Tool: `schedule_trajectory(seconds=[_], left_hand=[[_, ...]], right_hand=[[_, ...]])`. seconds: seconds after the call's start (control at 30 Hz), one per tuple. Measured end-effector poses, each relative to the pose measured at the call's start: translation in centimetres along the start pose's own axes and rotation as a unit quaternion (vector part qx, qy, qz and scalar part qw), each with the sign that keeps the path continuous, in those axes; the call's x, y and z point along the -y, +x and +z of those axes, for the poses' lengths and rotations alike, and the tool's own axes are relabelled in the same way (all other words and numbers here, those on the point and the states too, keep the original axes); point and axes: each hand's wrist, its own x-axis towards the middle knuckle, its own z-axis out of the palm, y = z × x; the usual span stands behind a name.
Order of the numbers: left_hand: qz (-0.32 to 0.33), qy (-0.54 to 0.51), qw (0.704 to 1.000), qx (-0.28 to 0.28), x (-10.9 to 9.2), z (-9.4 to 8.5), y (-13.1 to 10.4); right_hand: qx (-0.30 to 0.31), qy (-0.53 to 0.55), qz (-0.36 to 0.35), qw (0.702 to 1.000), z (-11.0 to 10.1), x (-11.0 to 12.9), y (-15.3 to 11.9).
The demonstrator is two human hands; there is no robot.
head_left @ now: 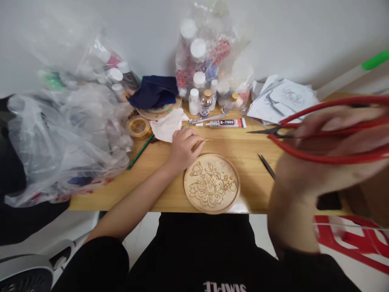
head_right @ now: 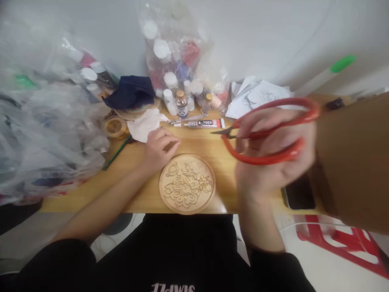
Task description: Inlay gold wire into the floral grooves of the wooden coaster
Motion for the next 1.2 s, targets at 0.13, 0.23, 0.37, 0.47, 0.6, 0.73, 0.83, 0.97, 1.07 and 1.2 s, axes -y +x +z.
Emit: schedule_trajectory(seconds=[0.13, 0.23, 0.37, 0.47, 0.6, 0.73, 0.83, 0.97, 1.07, 1.2], left_hand=[[0.007, 0.005, 1.0, -0.004, 0.2, 0.1, 0.0], [0.017, 0.009, 1.0, -0.011, 0.3, 0.1, 0.0], [0.032, 0.018, 0.999, -0.025, 0.1, 0.1, 0.1], [0.045, 0.028, 0.998, -0.034, -0.2, -0.1, 0.1], [0.065, 0.037, 0.996, -0.044, -0.6, -0.3, 0.2], [0.074, 0.038, 0.995, -0.053, -0.7, -0.4, 0.3], [0.074, 0.035, 0.995, -0.056, -0.7, -0.5, 0.4], [0.076, 0.029, 0.995, -0.056, -0.7, -0.5, 0.3], [0.076, 0.027, 0.995, -0.055, -0.6, -0.4, 0.3], [0.075, 0.025, 0.995, -0.057, -0.6, -0.4, 0.3]], right_hand=[[0.03, 0.143, -0.021, 0.989, 4.1, -3.1, -1.3], [0.052, 0.136, 0.025, 0.989, 4.3, -4.7, -2.3], [0.064, 0.112, 0.053, 0.99, 3.6, -5.1, -3.1], [0.086, 0.098, 0.035, 0.991, 3.5, -5.0, -3.6], [0.108, 0.081, 0.018, 0.991, 3.7, -5.1, -4.0], [0.123, 0.11, -0.006, 0.986, 3.9, -5.1, -4.1], [0.132, 0.124, -0.008, 0.983, 4.0, -5.1, -4.1], [0.137, 0.12, -0.007, 0.983, 4.1, -5.1, -4.2], [0.147, 0.116, -0.004, 0.982, 4.0, -5.3, -4.2], [0.156, 0.115, -0.009, 0.981, 4.1, -5.4, -4.2]])
